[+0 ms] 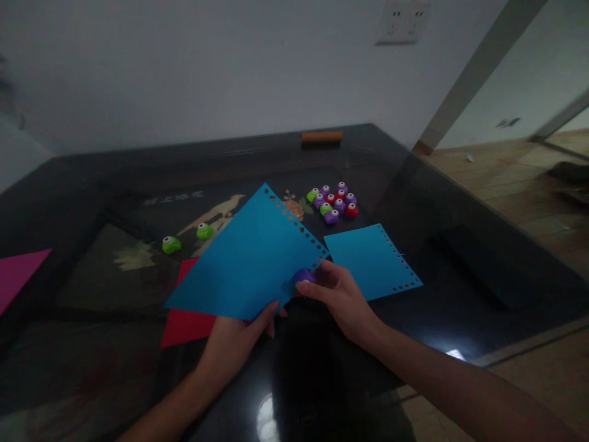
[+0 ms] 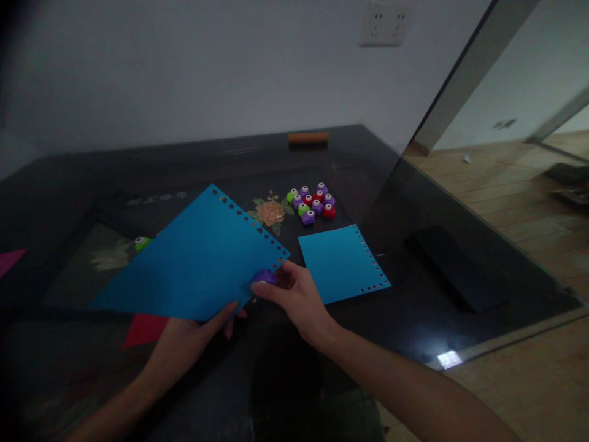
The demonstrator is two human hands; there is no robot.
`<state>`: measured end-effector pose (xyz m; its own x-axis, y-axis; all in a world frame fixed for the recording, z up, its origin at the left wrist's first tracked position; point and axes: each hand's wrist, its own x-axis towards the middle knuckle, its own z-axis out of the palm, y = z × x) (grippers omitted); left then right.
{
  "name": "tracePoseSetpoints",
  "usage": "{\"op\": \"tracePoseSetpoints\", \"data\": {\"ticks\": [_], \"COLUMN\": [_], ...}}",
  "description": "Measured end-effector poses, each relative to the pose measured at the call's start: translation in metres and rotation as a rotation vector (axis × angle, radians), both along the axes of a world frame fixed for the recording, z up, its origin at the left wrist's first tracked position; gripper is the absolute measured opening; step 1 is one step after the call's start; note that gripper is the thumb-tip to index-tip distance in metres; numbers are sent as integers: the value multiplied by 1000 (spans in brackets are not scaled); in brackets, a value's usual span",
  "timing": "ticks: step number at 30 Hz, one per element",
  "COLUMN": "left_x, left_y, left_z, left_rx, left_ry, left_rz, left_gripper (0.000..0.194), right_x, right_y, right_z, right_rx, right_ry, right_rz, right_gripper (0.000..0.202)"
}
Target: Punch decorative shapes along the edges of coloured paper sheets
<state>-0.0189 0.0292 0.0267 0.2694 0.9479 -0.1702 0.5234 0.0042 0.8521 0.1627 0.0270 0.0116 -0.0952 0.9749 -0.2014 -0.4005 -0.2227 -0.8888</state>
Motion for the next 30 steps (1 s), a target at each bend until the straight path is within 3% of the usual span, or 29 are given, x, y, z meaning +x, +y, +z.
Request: {"op": "tracePoseSetpoints", "data": {"ticks": [30], "left_x": [-3], "left_y": [-2], "left_z": [-9], "left_rx": [11], "left_ry": [49], "left_rz": [24], "left_gripper": [31], "right_x": [-2], "right_y": [2], "right_z": [0], "right_rx": [29], "right_ry": [28], "right_rz": [36], "right_gripper": [31]}}
